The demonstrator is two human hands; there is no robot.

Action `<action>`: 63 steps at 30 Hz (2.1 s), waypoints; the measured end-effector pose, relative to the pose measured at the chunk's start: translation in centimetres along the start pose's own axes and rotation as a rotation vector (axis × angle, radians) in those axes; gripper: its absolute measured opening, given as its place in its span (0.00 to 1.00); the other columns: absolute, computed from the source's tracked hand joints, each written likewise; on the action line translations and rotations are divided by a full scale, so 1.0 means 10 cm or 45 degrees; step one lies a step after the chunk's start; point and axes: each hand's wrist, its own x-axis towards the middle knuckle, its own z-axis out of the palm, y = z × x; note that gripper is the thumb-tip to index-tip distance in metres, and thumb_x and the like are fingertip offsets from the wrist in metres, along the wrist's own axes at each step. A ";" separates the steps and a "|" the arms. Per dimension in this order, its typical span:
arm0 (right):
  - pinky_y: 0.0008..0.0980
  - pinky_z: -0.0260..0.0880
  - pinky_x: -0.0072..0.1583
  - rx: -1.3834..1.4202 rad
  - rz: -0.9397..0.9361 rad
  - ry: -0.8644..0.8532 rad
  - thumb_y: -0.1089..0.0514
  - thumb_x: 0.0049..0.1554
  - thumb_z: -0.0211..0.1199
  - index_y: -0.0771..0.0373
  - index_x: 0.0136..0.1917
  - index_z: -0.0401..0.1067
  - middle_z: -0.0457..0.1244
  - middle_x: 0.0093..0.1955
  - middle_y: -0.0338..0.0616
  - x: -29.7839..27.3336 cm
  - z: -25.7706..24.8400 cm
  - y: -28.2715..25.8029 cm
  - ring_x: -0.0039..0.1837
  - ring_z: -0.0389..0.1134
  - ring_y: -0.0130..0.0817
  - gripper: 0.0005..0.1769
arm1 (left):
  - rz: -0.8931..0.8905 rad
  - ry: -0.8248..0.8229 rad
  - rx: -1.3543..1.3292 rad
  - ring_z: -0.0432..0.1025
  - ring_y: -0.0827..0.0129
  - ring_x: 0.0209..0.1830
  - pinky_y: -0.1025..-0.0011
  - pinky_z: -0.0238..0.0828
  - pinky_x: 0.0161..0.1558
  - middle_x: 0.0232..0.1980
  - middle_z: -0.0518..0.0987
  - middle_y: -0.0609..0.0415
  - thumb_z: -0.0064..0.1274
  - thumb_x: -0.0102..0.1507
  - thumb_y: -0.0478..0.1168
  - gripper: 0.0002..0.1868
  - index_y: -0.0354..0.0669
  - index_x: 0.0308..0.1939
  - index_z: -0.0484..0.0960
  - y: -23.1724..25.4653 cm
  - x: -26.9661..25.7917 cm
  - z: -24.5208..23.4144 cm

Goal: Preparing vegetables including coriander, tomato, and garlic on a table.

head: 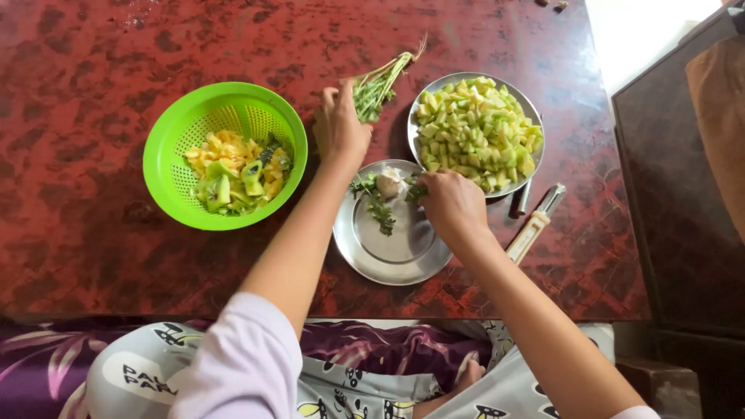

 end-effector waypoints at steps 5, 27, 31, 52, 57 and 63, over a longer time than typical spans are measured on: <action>0.48 0.72 0.50 -0.019 -0.014 0.113 0.67 0.53 0.62 0.60 0.47 0.80 0.70 0.42 0.51 0.05 0.23 0.05 0.47 0.73 0.50 0.10 | 0.144 0.028 0.044 0.66 0.47 0.65 0.54 0.64 0.63 0.67 0.69 0.46 0.71 0.50 0.37 0.44 0.50 0.69 0.69 -0.22 -0.29 0.03; 0.40 0.73 0.50 0.457 -0.415 0.502 0.63 0.51 0.69 0.59 0.45 0.81 0.71 0.43 0.49 1.18 -0.26 -0.45 0.45 0.74 0.44 0.07 | 0.671 -0.176 0.280 0.68 0.56 0.57 0.55 0.67 0.54 0.50 0.76 0.54 0.59 0.57 0.37 0.05 0.46 0.36 0.85 -0.32 -0.94 -0.52; 0.40 0.74 0.53 0.512 -0.598 0.608 0.67 0.52 0.67 0.62 0.47 0.79 0.71 0.47 0.51 1.26 -0.26 -0.47 0.50 0.73 0.46 0.08 | 0.751 -0.142 0.365 0.69 0.52 0.56 0.54 0.69 0.50 0.50 0.77 0.51 0.55 0.58 0.34 0.04 0.45 0.34 0.84 -0.50 -0.85 -0.30; 0.45 0.71 0.57 0.330 -0.390 -0.117 0.59 0.41 0.78 0.56 0.58 0.76 0.71 0.54 0.53 0.46 0.08 -0.14 0.57 0.72 0.51 0.30 | 0.218 0.358 0.666 0.76 0.57 0.45 0.54 0.74 0.46 0.42 0.79 0.54 0.54 0.57 0.37 0.05 0.46 0.27 0.85 -0.03 -0.30 -0.36; 0.44 0.73 0.54 0.535 -0.065 0.126 0.53 0.42 0.77 0.54 0.57 0.77 0.70 0.50 0.54 0.71 -0.12 -0.20 0.51 0.74 0.48 0.28 | 0.269 0.335 0.515 0.72 0.57 0.49 0.58 0.71 0.45 0.48 0.77 0.52 0.54 0.61 0.36 0.07 0.44 0.28 0.85 0.04 -0.46 -0.61; 0.48 0.70 0.53 0.131 -0.017 0.103 0.48 0.50 0.71 0.47 0.53 0.81 0.71 0.46 0.50 1.02 0.16 -0.25 0.52 0.73 0.50 0.16 | 0.371 0.364 0.395 0.70 0.54 0.50 0.56 0.70 0.44 0.48 0.76 0.51 0.54 0.58 0.35 0.04 0.46 0.35 0.84 0.03 -0.54 -0.53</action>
